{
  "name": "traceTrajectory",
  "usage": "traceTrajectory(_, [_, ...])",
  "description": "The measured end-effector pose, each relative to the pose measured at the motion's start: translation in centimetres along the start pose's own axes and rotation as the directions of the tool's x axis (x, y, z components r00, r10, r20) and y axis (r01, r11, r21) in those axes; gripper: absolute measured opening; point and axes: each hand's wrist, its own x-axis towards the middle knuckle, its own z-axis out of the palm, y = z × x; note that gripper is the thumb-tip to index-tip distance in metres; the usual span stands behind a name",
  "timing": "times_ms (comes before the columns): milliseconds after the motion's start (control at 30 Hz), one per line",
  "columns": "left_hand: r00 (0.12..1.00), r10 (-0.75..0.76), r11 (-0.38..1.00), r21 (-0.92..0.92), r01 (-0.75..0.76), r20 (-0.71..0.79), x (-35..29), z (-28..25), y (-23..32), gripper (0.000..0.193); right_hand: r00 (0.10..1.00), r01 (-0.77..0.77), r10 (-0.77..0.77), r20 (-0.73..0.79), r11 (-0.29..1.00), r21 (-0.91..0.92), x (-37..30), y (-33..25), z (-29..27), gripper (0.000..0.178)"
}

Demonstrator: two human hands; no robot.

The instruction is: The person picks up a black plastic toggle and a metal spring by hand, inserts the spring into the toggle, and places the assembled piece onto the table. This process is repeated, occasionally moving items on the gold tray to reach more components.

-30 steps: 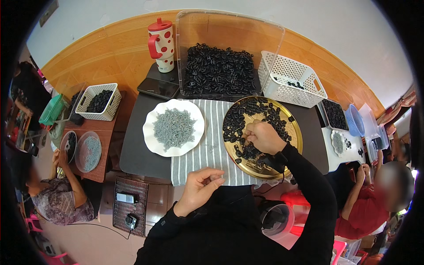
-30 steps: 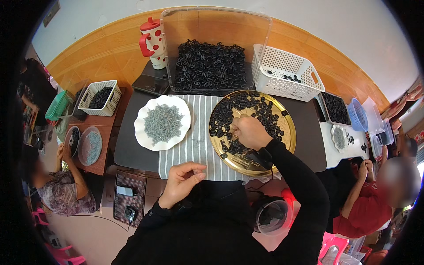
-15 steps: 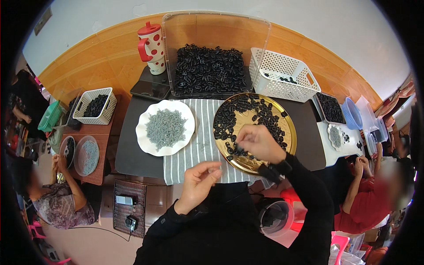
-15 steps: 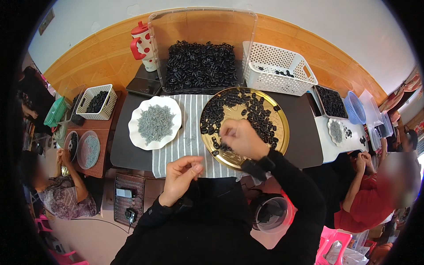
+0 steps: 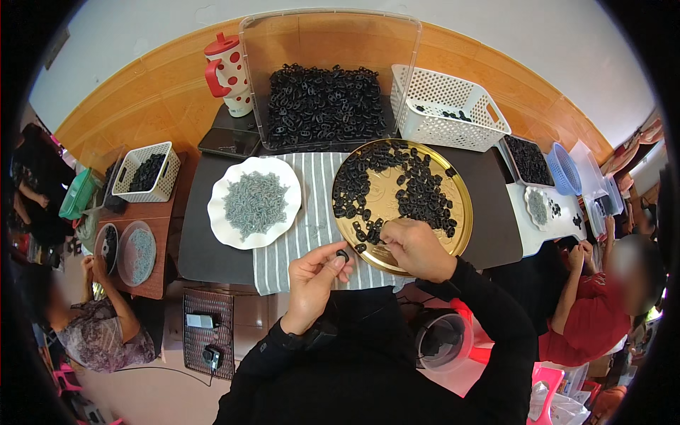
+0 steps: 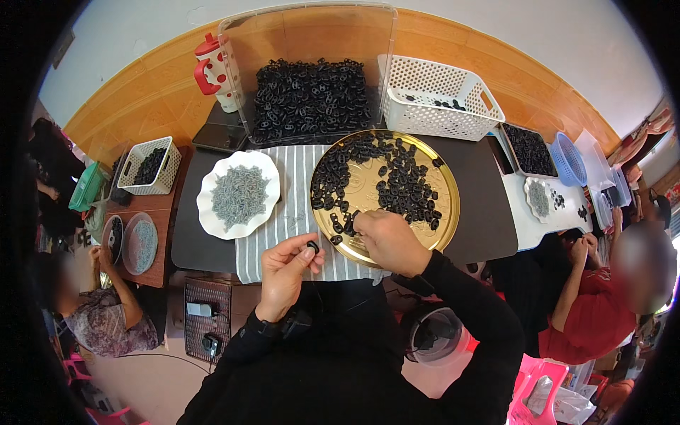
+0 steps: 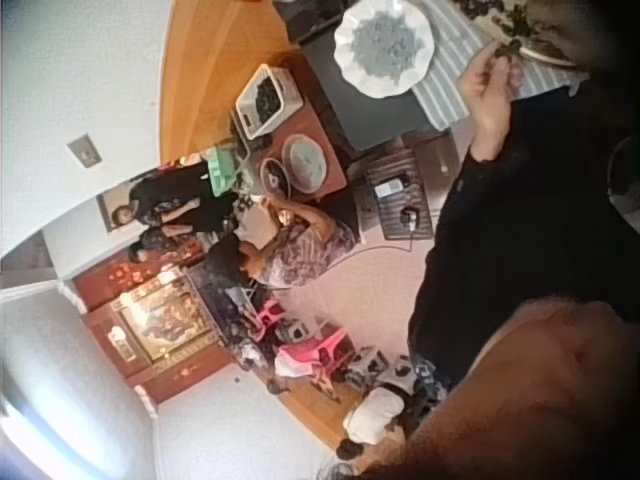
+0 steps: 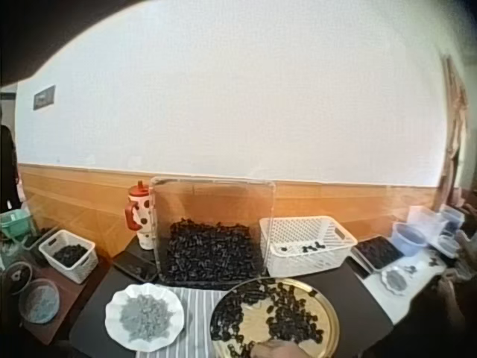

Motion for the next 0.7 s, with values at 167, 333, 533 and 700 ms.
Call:
traceTrajectory(167, [1.000, -0.003, 0.999, 0.033, 0.003, -0.011, -0.1, -0.3, 0.1, 0.026, 0.973, 0.218, -0.174, 0.149, 0.903, -0.370, 0.1, -1.2, 0.4, 0.014])
traceTrajectory(333, [1.000, 0.007, 0.990, 0.142, -0.004, -0.027, -0.4, 0.0, 0.8, 0.023, 0.929, 0.353, -0.247, 0.277, 0.820, -0.452, 0.3, -2.0, 0.6, 0.015])
traceTrajectory(533, [0.886, 0.419, 0.235, 0.918, -0.318, 0.200, 0.2, -0.3, 1.6, 0.017, 0.908, 0.393, -0.240, 0.342, 0.770, -0.503, 0.5, -2.1, 0.9, 0.013])
traceTrajectory(700, [0.890, 0.415, 0.099, 0.962, -0.253, 0.191, 0.1, 0.3, 1.7, 0.020, 0.908, 0.401, -0.271, 0.320, 0.784, -0.474, 0.5, -1.9, 0.7, 0.014])
